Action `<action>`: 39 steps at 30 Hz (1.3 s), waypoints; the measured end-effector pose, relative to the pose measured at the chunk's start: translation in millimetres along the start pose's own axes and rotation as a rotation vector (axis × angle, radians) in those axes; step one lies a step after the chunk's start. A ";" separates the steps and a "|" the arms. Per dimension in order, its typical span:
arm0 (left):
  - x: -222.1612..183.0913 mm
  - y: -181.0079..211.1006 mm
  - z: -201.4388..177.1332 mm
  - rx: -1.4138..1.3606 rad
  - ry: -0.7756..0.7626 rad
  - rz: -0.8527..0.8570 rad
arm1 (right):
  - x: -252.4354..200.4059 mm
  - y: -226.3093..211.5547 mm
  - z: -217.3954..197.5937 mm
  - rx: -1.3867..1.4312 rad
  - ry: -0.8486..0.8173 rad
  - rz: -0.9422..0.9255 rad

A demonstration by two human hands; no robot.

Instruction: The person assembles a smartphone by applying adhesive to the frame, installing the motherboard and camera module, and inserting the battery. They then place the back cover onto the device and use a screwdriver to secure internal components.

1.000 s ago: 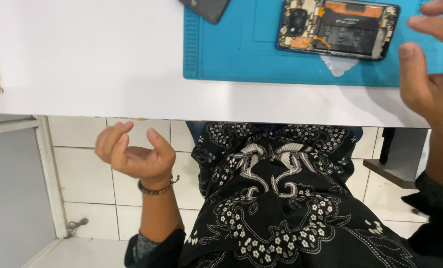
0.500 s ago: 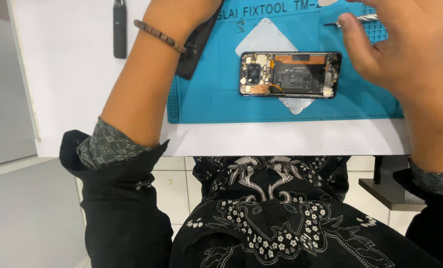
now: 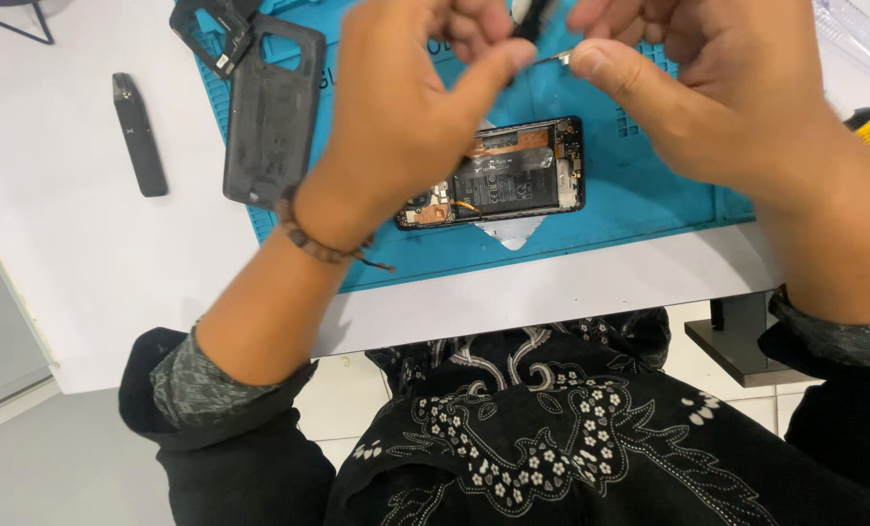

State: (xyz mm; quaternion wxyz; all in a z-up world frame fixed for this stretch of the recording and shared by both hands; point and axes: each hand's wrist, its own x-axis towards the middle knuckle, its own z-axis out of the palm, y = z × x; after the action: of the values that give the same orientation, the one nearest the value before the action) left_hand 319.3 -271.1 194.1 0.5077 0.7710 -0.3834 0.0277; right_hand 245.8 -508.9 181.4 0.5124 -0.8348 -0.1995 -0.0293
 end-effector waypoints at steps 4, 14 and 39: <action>-19.2 17.9 21.6 -0.141 0.013 -0.054 | -1.3 -7.8 -2.2 0.090 -0.016 0.130; -65.5 11.4 24.3 0.104 -0.143 -0.014 | -19.2 -15.1 -9.1 0.065 -0.192 0.257; -63.3 10.6 20.0 0.450 -0.270 0.294 | -15.3 -27.5 -4.2 -0.316 -0.321 0.423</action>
State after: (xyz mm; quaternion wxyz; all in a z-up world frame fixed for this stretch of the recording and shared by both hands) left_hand 261.3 -253.6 165.2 0.2590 0.7972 -0.5391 0.0826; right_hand 222.4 -506.3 202.7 0.3328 -0.9211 -0.0924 0.1794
